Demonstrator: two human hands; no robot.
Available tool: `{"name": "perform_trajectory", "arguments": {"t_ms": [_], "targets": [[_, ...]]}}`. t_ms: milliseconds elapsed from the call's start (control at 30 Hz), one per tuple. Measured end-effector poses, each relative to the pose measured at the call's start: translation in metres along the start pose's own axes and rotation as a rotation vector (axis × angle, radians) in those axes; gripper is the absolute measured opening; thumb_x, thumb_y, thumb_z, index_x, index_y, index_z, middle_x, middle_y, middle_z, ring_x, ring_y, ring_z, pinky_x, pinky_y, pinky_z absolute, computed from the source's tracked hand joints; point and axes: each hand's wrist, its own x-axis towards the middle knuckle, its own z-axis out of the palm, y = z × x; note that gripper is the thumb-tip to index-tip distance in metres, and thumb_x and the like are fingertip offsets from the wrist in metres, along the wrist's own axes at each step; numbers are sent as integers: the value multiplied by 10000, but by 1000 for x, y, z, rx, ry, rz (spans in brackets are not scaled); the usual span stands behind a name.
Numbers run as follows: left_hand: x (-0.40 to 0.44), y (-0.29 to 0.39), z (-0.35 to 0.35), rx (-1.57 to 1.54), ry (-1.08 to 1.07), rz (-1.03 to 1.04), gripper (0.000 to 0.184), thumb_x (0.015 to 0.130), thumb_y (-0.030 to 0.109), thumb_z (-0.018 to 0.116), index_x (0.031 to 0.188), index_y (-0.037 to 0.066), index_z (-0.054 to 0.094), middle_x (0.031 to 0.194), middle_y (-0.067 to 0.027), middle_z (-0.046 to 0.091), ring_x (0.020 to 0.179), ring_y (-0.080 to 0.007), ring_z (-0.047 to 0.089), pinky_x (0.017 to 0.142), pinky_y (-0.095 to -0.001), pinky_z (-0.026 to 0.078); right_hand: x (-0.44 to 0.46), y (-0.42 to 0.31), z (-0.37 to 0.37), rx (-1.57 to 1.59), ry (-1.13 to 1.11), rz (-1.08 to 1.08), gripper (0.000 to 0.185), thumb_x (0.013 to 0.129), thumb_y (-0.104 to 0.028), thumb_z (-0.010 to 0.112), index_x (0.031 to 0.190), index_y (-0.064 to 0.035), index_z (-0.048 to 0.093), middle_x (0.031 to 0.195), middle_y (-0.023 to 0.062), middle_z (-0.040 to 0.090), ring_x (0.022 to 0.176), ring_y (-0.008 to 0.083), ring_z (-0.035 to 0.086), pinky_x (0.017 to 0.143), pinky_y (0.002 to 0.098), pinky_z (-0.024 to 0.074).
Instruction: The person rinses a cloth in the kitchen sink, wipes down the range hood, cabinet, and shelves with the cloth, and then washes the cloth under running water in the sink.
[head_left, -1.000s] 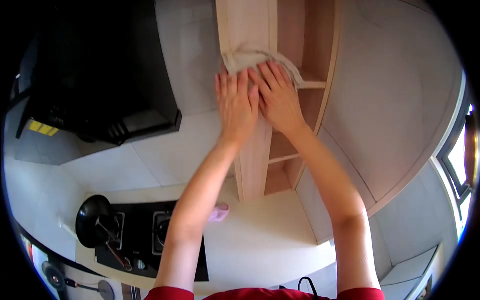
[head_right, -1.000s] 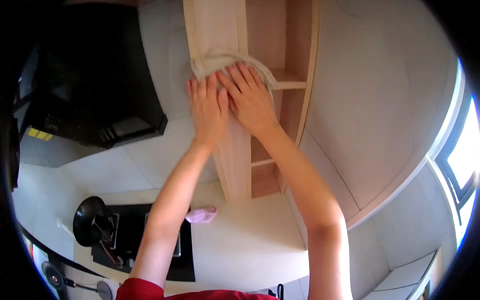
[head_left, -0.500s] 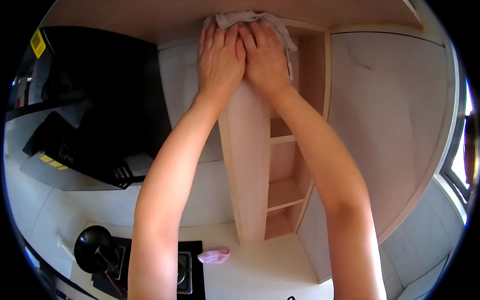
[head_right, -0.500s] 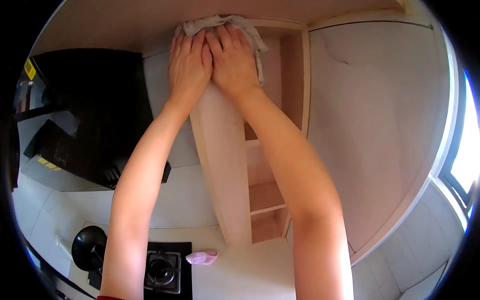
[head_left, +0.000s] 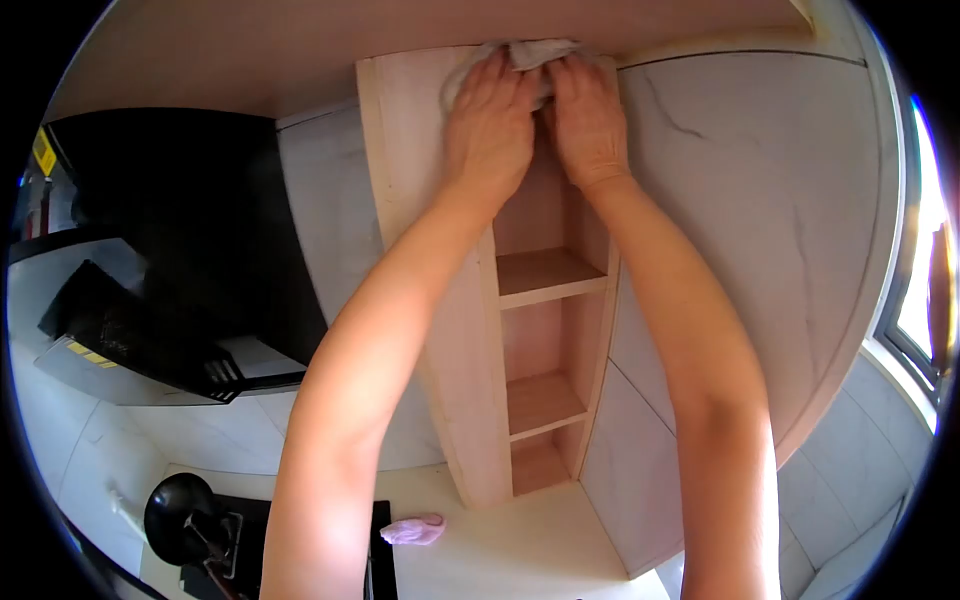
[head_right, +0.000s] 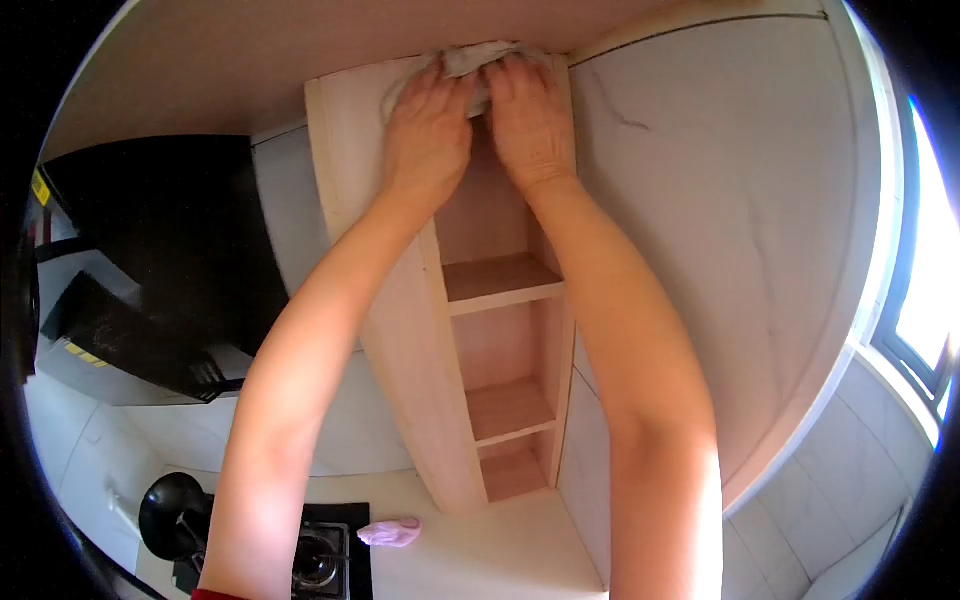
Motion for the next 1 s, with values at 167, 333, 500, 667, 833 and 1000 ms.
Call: {"name": "perform_trajectory", "arguments": {"t_ms": [167, 333, 500, 667, 833, 1000], "targets": [[9, 46, 52, -180, 56, -107, 433, 813, 46, 492, 1245, 40, 483, 1240, -121, 505, 1271, -315, 358, 1059, -388, 301, -10, 16, -7, -86, -177, 266, 308, 794, -59, 516, 1099, -16, 512, 1126, 118, 504, 1002, 289, 530, 874, 352, 447], [4, 52, 44, -257, -9, -52, 404, 852, 85, 449, 1253, 40, 476, 1239, -123, 508, 1256, -313, 379, 996, -370, 379, -31, 6, -26, -50, -201, 273, 323, 817, -51, 480, 1131, 18, 505, 1154, 125, 503, 1048, 275, 519, 878, 345, 442], [-49, 73, 45, -455, -197, -167, 366, 825, 77, 482, 1179, -4, 524, 1162, -147, 566, 1115, -317, 476, 916, -371, 432, -98, -25, -45, -77, -237, 330, 415, 864, -66, 446, 1271, 15, 440, 1338, 116, 426, 1247, 276, 399, 979, 366, 376], [-82, 89, 23, -440, -265, -118, 298, 800, 78, 502, 1077, -11, 568, 1075, -134, 598, 1035, -295, 501, 867, -379, 439, -149, -53, -51, -102, -279, 423, 418, 881, -88, 433, 1284, 22, 428, 1359, 117, 406, 1270, 277, 375, 994, 370, 359], [-105, 111, 7, -273, -426, -62, 249, 771, 80, 526, 995, -9, 588, 1006, -99, 609, 997, -259, 510, 832, -364, 435, -161, -76, -82, -25, -323, 553, 404, 900, -87, 411, 1287, 29, 424, 1343, 126, 429, 1237, 296, 408, 973, 378, 373], [-113, 123, -22, -361, -477, 18, 206, 758, 67, 532, 933, -14, 605, 975, -93, 608, 959, -252, 514, 803, -355, 437, -189, -87, -114, 103, -411, 726, 363, 920, -93, 388, 1256, 34, 442, 1264, 182, 489, 1144, 341, 474, 911, 375, 415]]}}
